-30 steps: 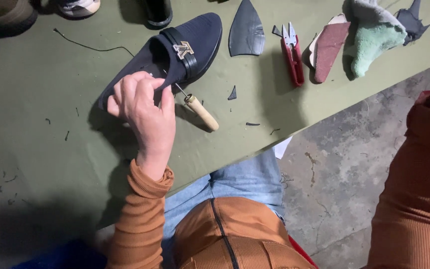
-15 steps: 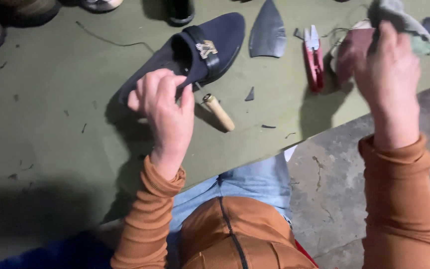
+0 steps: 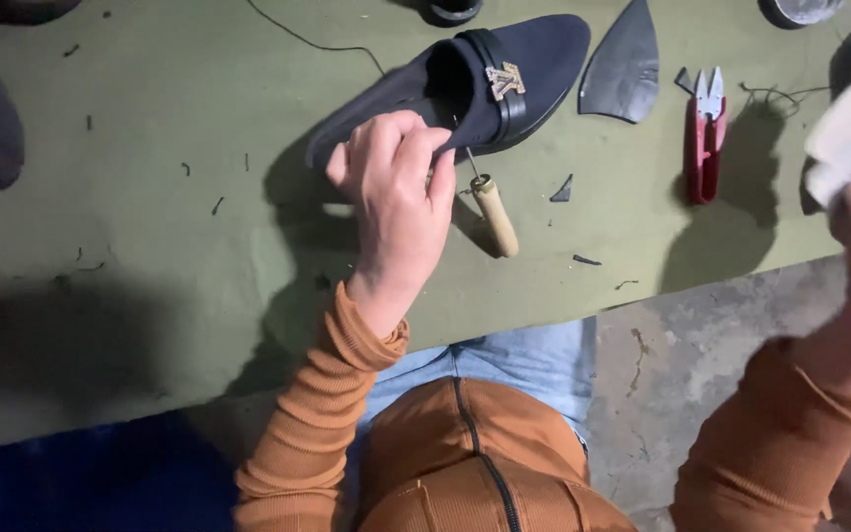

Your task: A person performs manual hand-stitching on several different types of shoes using a stitching awl and thread at a repair bench.

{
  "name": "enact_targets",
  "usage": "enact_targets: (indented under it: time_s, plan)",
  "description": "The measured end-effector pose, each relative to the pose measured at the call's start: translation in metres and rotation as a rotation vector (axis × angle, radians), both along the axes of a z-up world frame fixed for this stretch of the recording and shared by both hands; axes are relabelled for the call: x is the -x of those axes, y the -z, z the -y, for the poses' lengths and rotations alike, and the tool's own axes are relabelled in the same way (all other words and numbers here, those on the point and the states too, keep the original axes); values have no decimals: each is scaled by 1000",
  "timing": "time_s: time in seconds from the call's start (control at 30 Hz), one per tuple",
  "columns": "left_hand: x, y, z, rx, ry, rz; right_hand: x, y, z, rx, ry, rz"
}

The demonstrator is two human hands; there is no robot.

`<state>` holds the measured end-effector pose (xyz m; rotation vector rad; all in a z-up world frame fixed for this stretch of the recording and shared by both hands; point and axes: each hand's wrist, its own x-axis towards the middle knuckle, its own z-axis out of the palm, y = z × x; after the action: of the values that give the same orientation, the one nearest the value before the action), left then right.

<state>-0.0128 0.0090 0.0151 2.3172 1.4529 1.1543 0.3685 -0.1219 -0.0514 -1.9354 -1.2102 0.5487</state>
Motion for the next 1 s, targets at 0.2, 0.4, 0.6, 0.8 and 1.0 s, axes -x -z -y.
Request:
enact_targets:
  time_s: [0.2,0.4,0.6,0.8,1.0]
  plan:
    - [5,1,-3,35,-1,-4,53,-30,10,-109,309,-1018]
    - [16,2,-15,73,30,33,166,-76,-36,-187,-319,-1840]
    - [24,13,-32,140,43,99,198,-75,-65,288,-64,-1192]
    - [24,17,-35,156,15,147,217,-80,-75,29,-323,-504]
    - [25,14,-32,132,46,166,218,-87,-95,123,-155,-629]
